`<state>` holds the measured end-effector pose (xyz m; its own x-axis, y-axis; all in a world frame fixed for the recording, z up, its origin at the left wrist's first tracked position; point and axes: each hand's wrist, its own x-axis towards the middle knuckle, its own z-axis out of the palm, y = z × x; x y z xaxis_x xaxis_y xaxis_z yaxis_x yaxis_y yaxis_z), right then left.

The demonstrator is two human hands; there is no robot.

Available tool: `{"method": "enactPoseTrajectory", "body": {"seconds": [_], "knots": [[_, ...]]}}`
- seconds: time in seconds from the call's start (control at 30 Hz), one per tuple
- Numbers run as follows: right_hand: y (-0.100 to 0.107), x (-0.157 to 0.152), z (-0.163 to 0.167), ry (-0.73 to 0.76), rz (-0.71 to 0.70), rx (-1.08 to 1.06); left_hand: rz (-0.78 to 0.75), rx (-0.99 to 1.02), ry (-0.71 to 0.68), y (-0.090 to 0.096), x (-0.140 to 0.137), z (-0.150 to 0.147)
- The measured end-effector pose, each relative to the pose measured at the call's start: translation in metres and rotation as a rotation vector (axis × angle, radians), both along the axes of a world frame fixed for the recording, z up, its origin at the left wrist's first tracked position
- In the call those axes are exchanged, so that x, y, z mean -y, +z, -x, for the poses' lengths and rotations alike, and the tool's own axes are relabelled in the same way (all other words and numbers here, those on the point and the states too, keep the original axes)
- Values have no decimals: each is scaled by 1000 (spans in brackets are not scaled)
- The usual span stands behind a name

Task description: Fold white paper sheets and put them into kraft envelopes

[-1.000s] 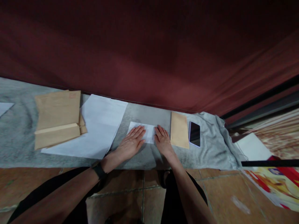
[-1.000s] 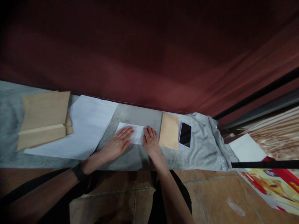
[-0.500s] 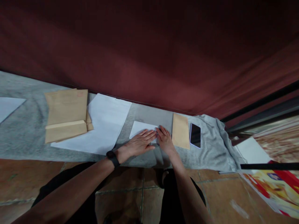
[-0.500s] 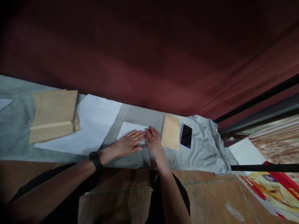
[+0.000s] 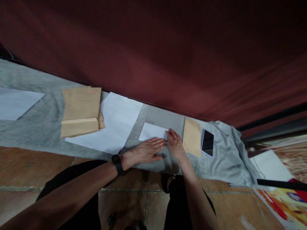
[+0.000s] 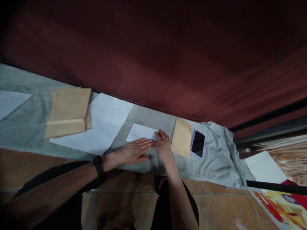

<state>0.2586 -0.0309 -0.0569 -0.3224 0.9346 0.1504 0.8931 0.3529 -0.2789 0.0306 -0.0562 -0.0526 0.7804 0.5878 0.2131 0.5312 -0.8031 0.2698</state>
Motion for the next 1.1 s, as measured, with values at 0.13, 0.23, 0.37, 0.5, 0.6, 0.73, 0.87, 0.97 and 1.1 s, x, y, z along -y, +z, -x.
{"method": "enactPoseTrajectory", "body": {"seconds": [0.13, 0.23, 0.37, 0.5, 0.6, 0.73, 0.87, 0.97, 1.1], "knots": [[0, 0, 0, -12, -15, -7, -13, 16, -2, 2, 7, 2], [3, -1, 4, -41, -38, -71, -9, 5, 0, 3, 10, 2], [9, 4, 21, 3, 7, -240, -3, 22, 10, -2, 13, 1], [7, 14, 41, 155, 118, -284, -1, 50, 58, -6, 16, -1], [3, 16, 48, 199, 112, -219, 5, 46, 59, -5, 16, -2], [2, 12, 46, 154, 100, -168, -5, 22, 22, -2, 16, -1], [3, 10, 45, 124, 79, -110, 1, -5, 31, -4, 19, 2], [4, 10, 47, 108, 90, -79, 3, -60, 47, -4, 24, 6], [3, 10, 46, 82, 79, -37, -45, -78, 134, 0, 29, 12]]}}
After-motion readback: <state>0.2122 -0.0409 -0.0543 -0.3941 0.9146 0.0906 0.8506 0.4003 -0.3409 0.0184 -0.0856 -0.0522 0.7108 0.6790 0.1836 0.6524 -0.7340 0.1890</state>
